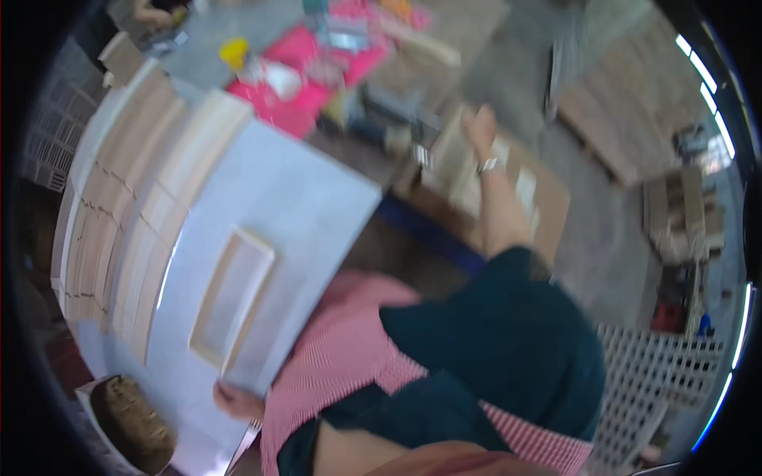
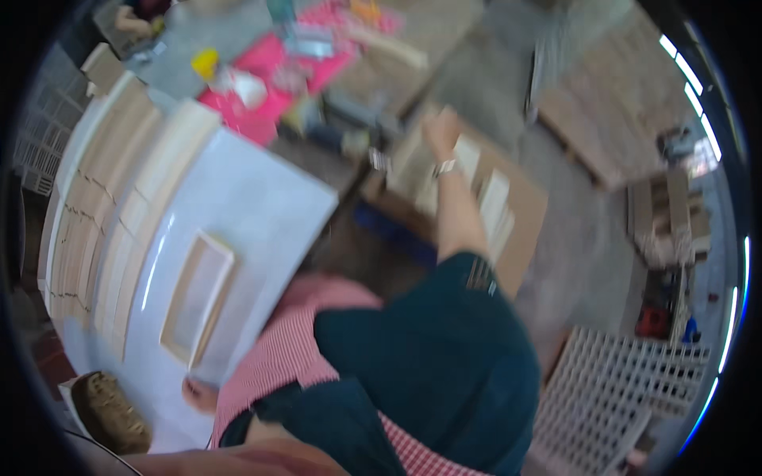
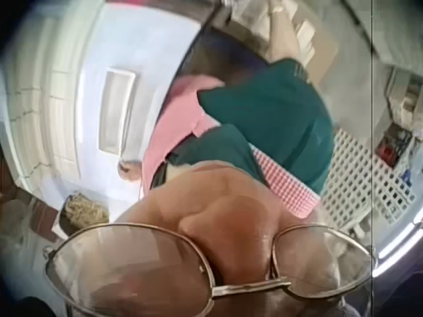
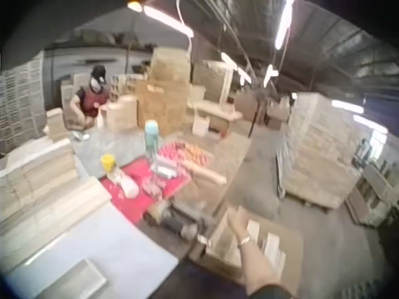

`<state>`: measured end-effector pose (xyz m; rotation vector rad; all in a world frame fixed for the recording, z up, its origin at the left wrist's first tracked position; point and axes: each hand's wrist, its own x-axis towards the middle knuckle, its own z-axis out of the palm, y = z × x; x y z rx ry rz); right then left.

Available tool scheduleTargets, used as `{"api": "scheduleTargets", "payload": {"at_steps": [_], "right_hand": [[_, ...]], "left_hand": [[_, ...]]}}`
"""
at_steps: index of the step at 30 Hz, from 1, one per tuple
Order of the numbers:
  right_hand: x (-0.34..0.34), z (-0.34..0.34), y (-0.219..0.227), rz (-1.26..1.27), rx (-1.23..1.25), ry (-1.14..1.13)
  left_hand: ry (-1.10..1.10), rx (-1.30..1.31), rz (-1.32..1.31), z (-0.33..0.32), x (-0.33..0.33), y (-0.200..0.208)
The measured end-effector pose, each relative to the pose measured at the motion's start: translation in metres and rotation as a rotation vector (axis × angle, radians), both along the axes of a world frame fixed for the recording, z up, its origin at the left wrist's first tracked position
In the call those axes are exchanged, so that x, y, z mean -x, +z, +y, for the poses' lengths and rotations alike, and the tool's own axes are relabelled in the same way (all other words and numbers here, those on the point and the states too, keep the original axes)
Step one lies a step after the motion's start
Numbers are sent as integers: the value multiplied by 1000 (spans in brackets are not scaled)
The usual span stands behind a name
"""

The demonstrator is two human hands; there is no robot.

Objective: Assemble thin wooden boxes by applying glue and using a pneumatic nail gun to secure wood slats.

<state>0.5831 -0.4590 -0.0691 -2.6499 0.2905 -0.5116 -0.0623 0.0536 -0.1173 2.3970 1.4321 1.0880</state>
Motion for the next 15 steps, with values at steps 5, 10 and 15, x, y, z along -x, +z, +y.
{"api": "scheduleTargets", "payload": {"at_steps": [5, 10, 15], "right_hand": [[87, -56, -54, 371, -13, -185], [124, -21, -59, 493, 69, -200], [81, -4, -60, 492, 124, -177]], "left_hand": [[132, 336, -116, -31, -49, 56], [159, 349, -76, -36, -44, 58], [170, 360, -51, -31, -37, 53]]}}
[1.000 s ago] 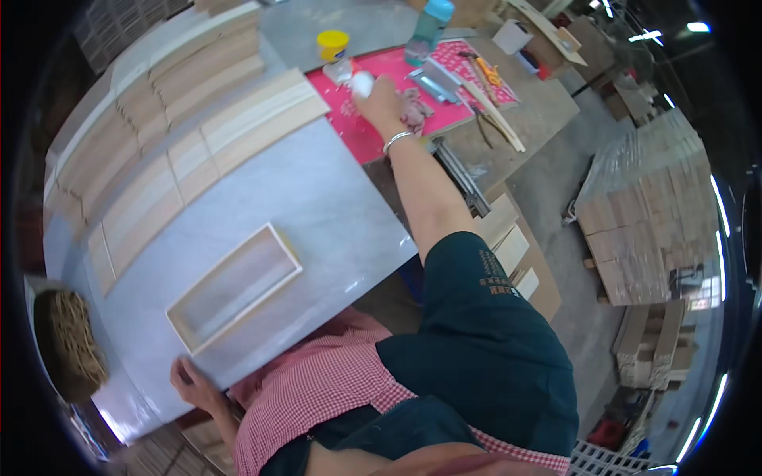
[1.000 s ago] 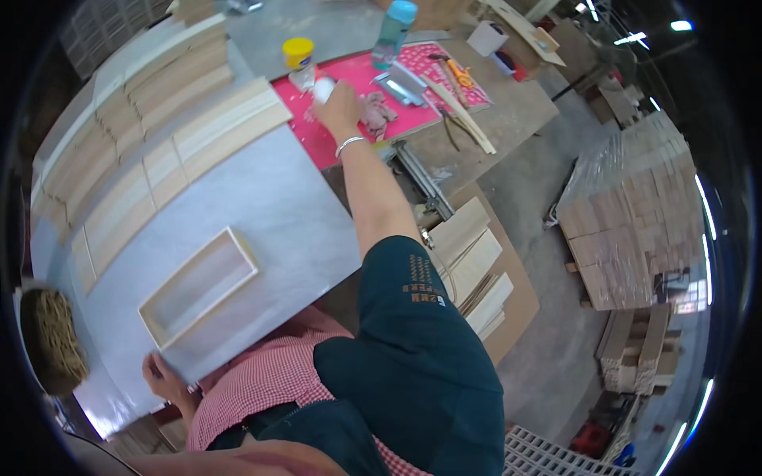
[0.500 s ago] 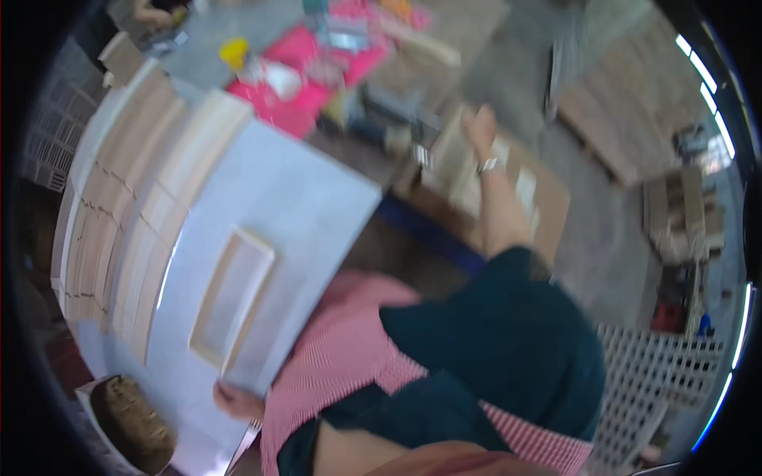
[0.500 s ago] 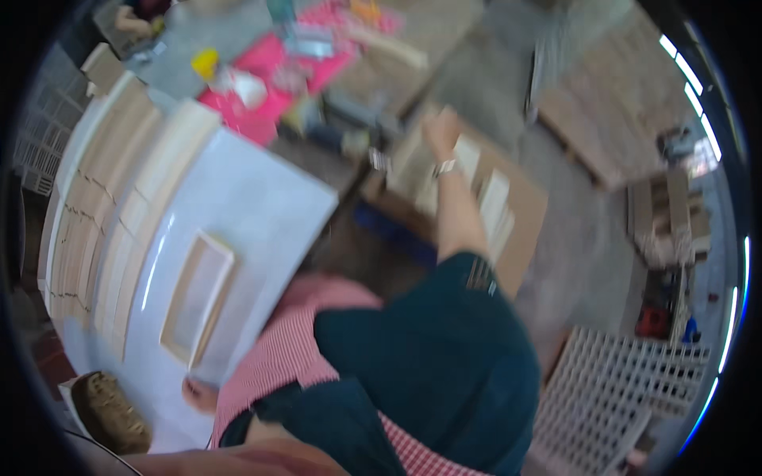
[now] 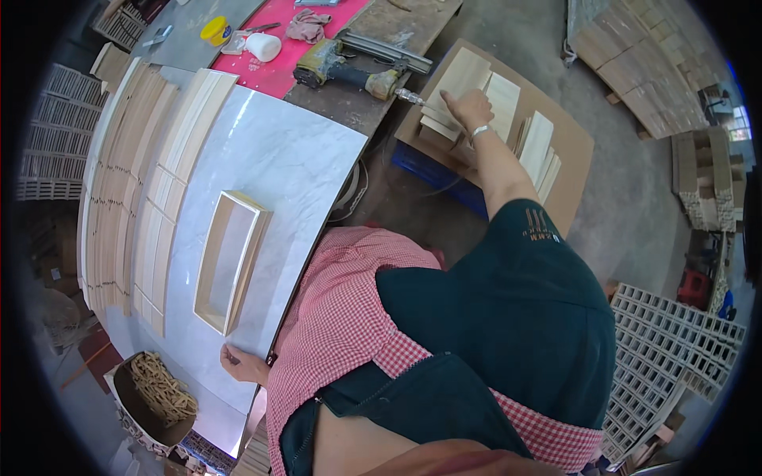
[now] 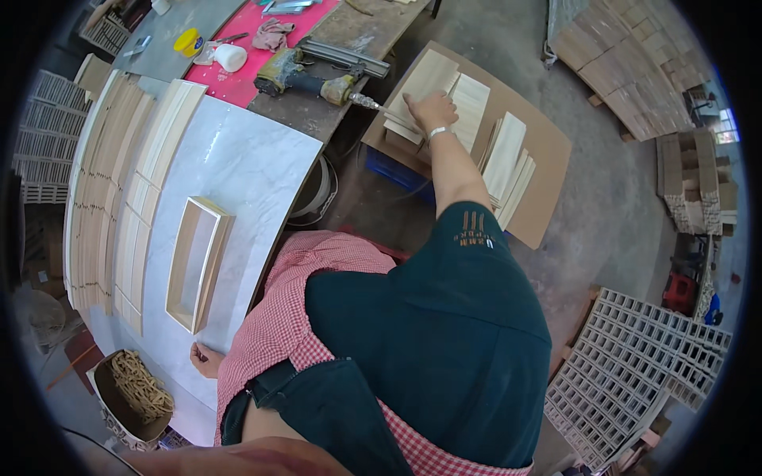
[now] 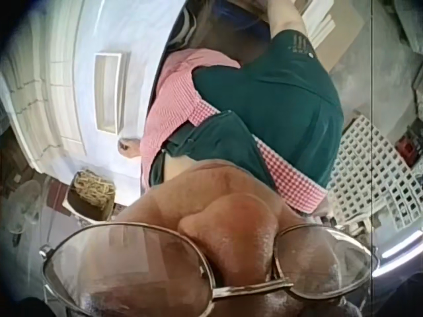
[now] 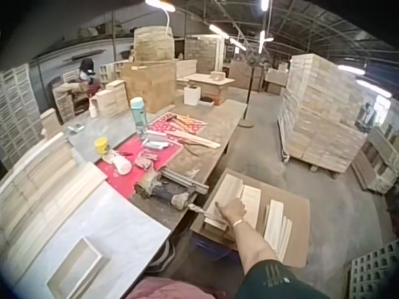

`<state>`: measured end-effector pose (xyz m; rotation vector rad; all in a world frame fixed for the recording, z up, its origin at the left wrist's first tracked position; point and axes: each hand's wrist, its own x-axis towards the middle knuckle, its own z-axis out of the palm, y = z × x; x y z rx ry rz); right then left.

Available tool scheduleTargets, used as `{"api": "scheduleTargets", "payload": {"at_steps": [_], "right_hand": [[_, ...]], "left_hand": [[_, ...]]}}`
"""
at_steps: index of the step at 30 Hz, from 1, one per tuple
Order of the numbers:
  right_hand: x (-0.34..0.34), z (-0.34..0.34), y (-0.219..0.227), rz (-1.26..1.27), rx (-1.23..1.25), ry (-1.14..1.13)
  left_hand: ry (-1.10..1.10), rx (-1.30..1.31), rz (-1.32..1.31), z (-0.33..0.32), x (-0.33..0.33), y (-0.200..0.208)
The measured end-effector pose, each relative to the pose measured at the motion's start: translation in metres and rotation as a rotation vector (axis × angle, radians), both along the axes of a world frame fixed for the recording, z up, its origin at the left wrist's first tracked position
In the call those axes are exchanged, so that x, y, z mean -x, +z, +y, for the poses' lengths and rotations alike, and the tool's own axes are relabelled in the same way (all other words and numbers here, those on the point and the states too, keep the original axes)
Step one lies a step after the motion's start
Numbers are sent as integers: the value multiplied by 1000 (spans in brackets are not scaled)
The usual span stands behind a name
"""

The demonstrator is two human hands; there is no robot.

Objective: Assemble thin wooden boxes by applying glue and using a pneumatic nail gun to secure wood slats.

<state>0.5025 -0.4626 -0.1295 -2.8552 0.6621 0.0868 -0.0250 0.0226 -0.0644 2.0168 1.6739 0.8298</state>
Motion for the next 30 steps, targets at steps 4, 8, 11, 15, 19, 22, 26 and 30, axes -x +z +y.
{"api": "scheduleTargets", "payload": {"at_steps": [4, 8, 11, 15, 19, 22, 26, 30], "right_hand": [[-45, 17, -5, 326, -94, 118], [-61, 10, -49, 283, 55, 67], [-41, -10, -6, 367, -310, 181], [-30, -32, 12, 26, -365, -59], [-26, -43, 53, -509, -220, -77], [-11, 33, 130, -591, -483, 406], [49, 163, 178, -281, -711, 1085], [124, 283, 195, -219, -518, 1901]], "left_hand": [[-34, -26, -16, 3, 6, -3], [1, -30, 2, 2, 3, -4], [27, -12, -1, -5, -1, 2], [-4, 31, -50, -4, -6, 6], [-19, 124, -94, 4, -2, 8], [-242, 103, -205, 20, 33, -15], [-357, 38, -177, 4, 9, 15], [-349, -13, -88, -14, 10, 29]]}}
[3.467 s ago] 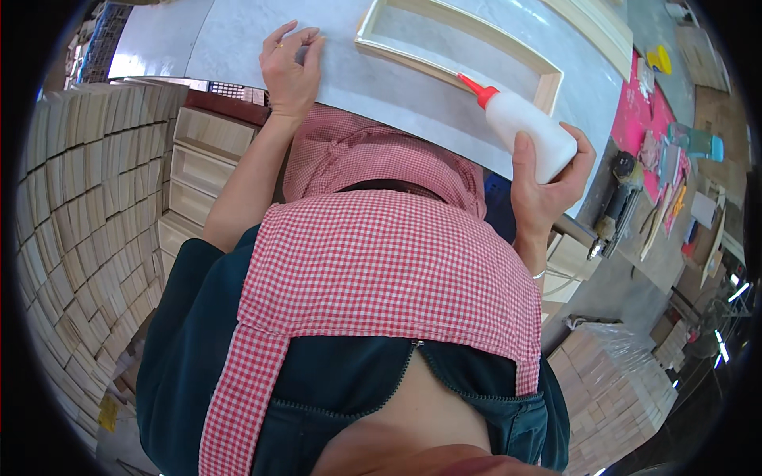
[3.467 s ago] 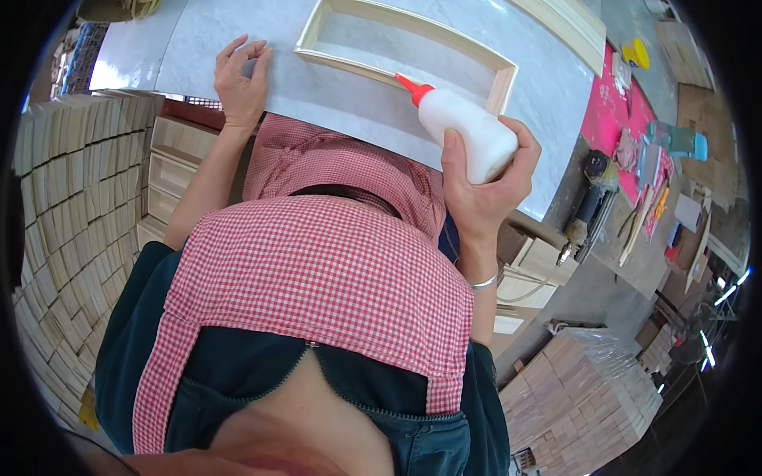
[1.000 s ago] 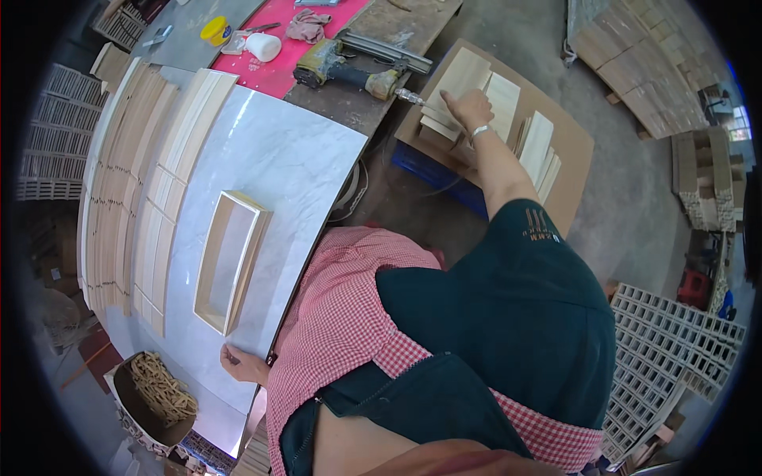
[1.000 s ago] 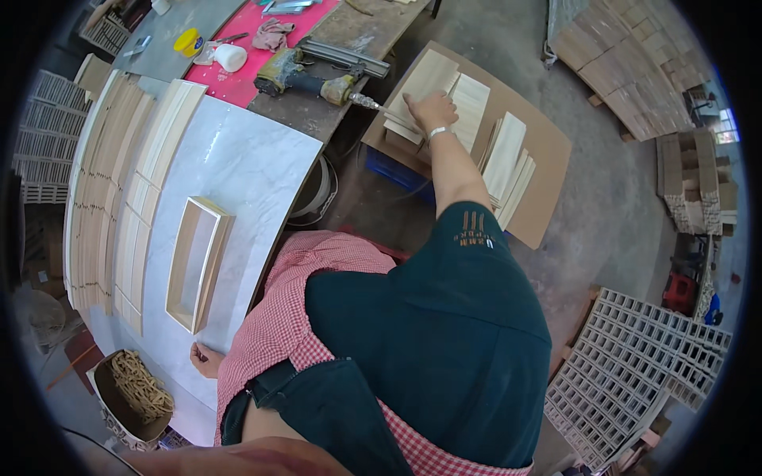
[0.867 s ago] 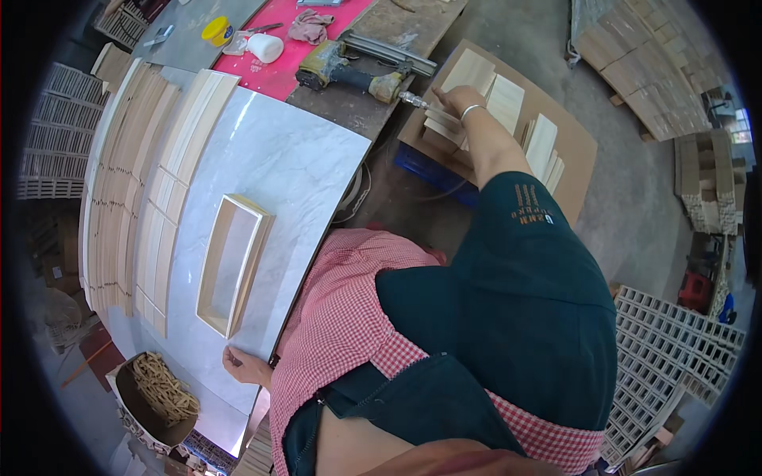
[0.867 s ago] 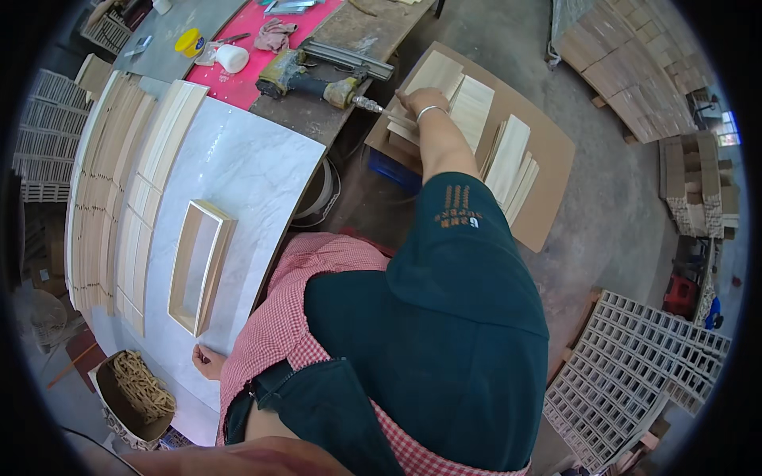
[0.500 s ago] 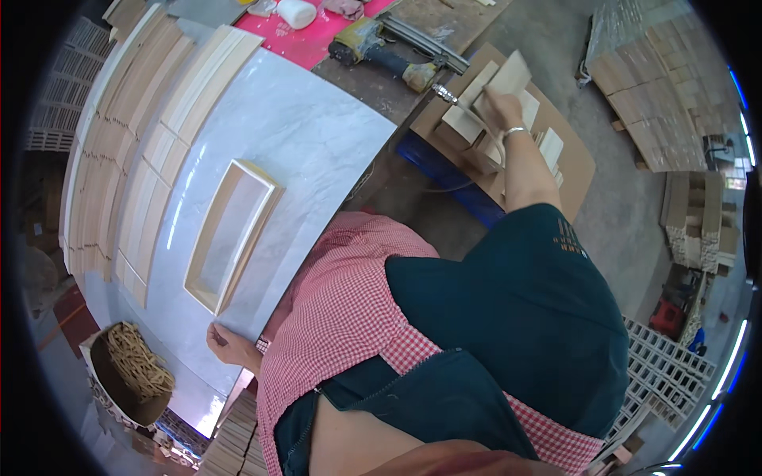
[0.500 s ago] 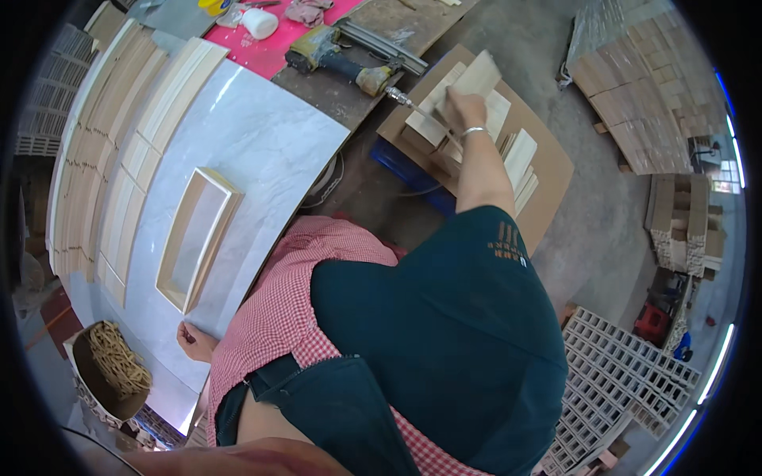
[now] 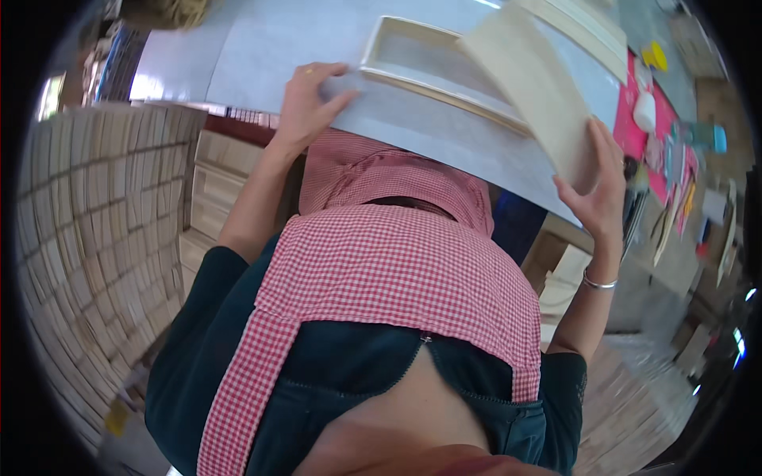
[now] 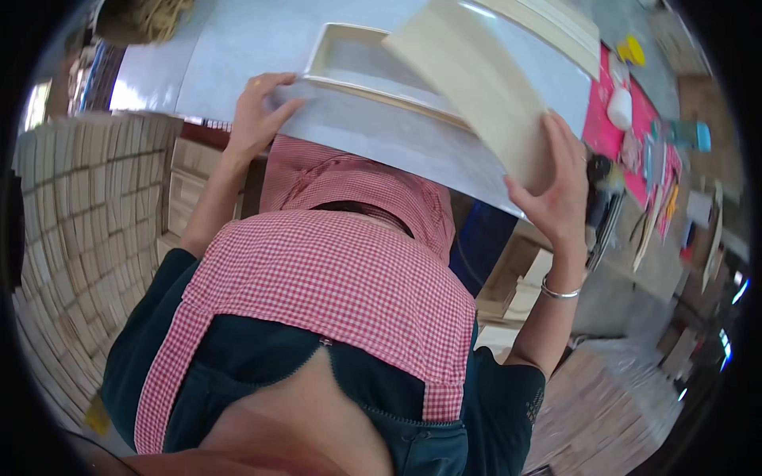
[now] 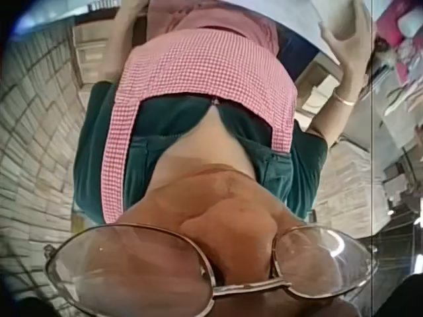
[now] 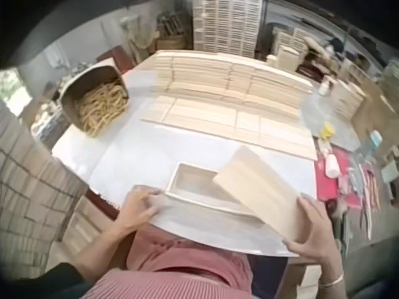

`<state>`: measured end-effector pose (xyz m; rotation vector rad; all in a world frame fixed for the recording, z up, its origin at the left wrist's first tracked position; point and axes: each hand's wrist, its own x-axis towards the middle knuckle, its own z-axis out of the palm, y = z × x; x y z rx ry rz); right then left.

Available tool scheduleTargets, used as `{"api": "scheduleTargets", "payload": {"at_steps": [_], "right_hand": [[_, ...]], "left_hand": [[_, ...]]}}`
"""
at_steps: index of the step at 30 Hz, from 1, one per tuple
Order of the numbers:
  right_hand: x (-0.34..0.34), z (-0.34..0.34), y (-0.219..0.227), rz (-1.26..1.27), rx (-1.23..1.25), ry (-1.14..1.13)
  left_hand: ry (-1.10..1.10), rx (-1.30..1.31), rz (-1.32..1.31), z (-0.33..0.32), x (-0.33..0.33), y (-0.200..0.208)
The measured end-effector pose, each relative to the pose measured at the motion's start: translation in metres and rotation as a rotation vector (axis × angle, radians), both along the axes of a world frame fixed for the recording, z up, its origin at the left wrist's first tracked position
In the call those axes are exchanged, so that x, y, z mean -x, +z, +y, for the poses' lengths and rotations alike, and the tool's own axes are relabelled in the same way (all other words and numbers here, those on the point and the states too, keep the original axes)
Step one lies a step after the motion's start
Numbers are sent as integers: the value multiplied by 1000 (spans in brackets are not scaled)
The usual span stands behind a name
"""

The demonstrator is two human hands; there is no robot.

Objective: Assemble thin wooden boxes by applying glue and using a pneumatic nail gun to secure wood slats.

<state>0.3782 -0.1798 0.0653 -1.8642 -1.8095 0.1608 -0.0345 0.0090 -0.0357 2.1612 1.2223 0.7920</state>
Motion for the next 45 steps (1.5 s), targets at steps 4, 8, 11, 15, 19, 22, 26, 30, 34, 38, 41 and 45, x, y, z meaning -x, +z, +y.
{"api": "scheduleTargets", "payload": {"at_steps": [4, 8, 11, 15, 19, 22, 26, 30, 34, 38, 41, 45], "right_hand": [[35, 64, 6, -101, 139, 232], [35, 97, 0, -253, 136, 364], [34, 109, -7, -260, 150, 372], [28, 114, -18, -276, 183, 362], [25, 114, -28, -295, 205, 354], [29, 114, -26, -312, 226, 342], [26, 115, -31, -336, 218, 355], [25, 119, -34, -342, 212, 385], [27, 116, -28, -312, 259, 398], [31, 117, -27, -286, 235, 406], [29, 116, -25, -265, 263, 408], [34, 118, -22, -237, 296, 416]], "left_hand": [[41, -23, 10, -4, -9, 10], [83, -73, -10, -2, -24, 18], [94, -112, 9, 4, -27, 19], [85, -146, 25, 4, -32, 18], [77, -155, 40, 6, -32, 19], [65, -164, 50, 6, -32, 24], [55, -150, 5, 6, -31, 21], [59, -141, -56, 6, -29, 14], [64, -158, -111, 4, -29, 11], [62, 162, -230, 5, -23, 13], [143, 541, -320, 20, -28, 28], [172, 971, -408, 43, -18, 27]]}}
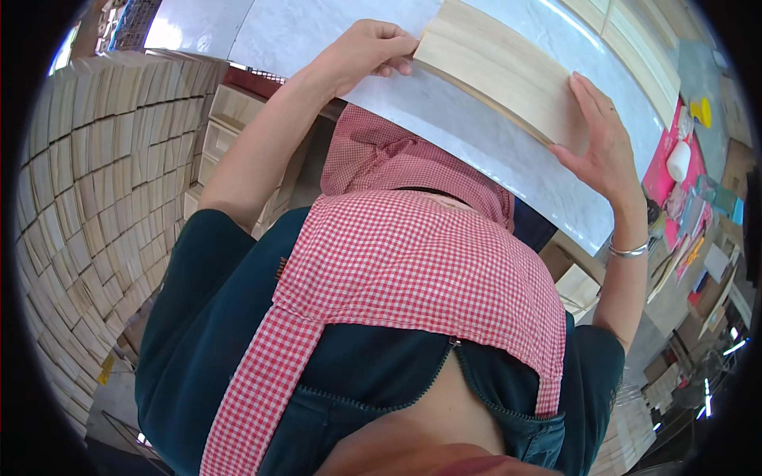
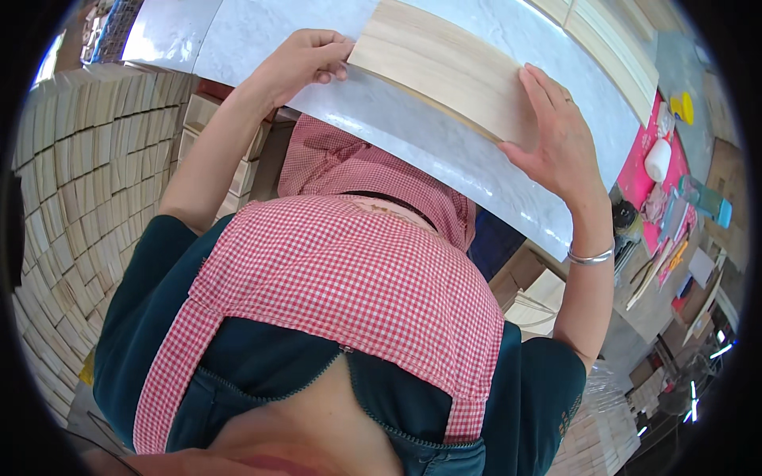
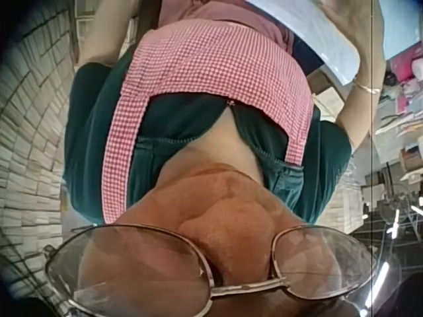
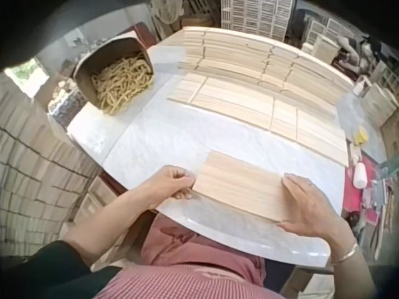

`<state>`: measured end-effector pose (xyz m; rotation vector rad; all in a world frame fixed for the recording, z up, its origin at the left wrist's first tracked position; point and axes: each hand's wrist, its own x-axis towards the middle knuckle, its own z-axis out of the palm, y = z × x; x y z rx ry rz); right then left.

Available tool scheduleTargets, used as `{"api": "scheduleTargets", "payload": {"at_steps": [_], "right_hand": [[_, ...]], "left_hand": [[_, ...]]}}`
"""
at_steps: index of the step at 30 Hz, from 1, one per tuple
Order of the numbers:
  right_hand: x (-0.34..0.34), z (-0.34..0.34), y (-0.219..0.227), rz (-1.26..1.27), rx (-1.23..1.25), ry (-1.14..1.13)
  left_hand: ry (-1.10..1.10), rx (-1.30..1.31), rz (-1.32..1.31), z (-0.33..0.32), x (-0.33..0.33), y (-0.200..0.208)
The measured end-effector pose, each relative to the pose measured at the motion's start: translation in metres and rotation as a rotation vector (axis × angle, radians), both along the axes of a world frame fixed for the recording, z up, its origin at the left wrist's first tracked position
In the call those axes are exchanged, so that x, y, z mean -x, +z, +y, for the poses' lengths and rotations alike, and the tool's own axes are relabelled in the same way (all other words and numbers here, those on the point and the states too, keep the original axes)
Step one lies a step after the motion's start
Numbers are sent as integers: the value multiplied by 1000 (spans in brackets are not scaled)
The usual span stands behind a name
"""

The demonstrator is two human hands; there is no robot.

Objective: Assemble thin wooden boxes by applying glue and using a pneumatic nail gun to secure wood slats.

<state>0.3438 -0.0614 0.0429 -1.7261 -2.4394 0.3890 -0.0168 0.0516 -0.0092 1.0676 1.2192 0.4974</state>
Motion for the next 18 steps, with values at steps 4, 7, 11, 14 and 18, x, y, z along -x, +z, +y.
{"api": "scheduleTargets", "payload": {"at_steps": [4, 7, 11, 14, 18], "right_hand": [[1, 1, 0, 14, 28, -34], [0, 1, -1, 26, 12, -28], [0, 1, -2, 37, 3, -27], [0, 1, -1, 39, -11, -28], [3, -2, 1, 37, 7, -56]], "left_hand": [[-205, 131, -68, 19, 4, -14], [-521, -415, 414, 20, -13, -6], [-638, -510, 545, 27, -12, -5], [-650, -433, 510, 33, -14, 0], [-288, -372, 251, 38, -34, 20]]}}
